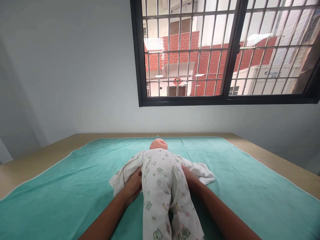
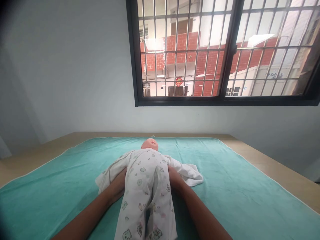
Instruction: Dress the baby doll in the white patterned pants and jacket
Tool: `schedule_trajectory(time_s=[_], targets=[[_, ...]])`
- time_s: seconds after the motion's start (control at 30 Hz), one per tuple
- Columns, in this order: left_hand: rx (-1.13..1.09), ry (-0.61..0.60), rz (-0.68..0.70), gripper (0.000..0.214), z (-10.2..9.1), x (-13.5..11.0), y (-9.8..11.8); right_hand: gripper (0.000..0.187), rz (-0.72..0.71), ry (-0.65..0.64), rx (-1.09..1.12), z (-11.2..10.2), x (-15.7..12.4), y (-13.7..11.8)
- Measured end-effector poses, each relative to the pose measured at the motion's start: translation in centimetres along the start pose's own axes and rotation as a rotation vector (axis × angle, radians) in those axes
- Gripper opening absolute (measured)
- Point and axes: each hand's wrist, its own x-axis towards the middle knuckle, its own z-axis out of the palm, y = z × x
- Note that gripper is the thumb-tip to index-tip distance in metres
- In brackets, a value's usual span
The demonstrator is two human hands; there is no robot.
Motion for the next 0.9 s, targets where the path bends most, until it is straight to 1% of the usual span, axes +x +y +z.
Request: schedule_trajectory(time_s=[0.07, 0.13, 0.23, 0.37, 0.43, 0.53, 0.67, 0.77, 0.9], targets=[[0.045, 0.010, 0.020, 0.054, 0.1, -0.1, 0.2, 0.036, 0.002, -0.113, 0.011, -0.2, -0.1, -0.1], [0.102, 0.017, 0.025, 0.051, 0.1, -0.2, 0.5, 0.035, 0.000, -0.174, -0.020, -0.4, 0.0, -0.2], [0.197, 0.034, 0.048, 0.052, -0.1, -0.5, 0.8, 0.034, -0.006, -0.216, -0.030, -0.4, 0.1, 0.0], [0.377, 0.064, 0.151, 0.047, -0.3, -0.6, 0.8, 0.034, 0.008, -0.246, 0.008, -0.3, 0.1, 0.1], [0.432, 0.084, 0.185, 0.046, -0.4, -0.5, 0.6, 0.033, 0.026, -0.257, 0.005, -0.3, 0.1, 0.1], [0.410, 0.090, 0.178, 0.045, -0.3, -0.2, 0.4, 0.031, 0.023, -0.240, 0.012, -0.4, 0.0, 0.1], [0.320, 0.040, 0.134, 0.039, -0.3, 0.1, 0.3, 0.034, -0.024, -0.198, 0.031, -0.3, -0.2, 0.1], [0.228, 0.029, 0.086, 0.037, -0.6, 0.4, 0.1, 0.035, -0.043, -0.169, -0.004, -0.3, -0.2, -0.1], [0.139, -0.001, 0.019, 0.038, -1.1, 0.5, -0.4, 0.033, -0.027, -0.133, -0.041, 0.0, -0.1, -0.7]])
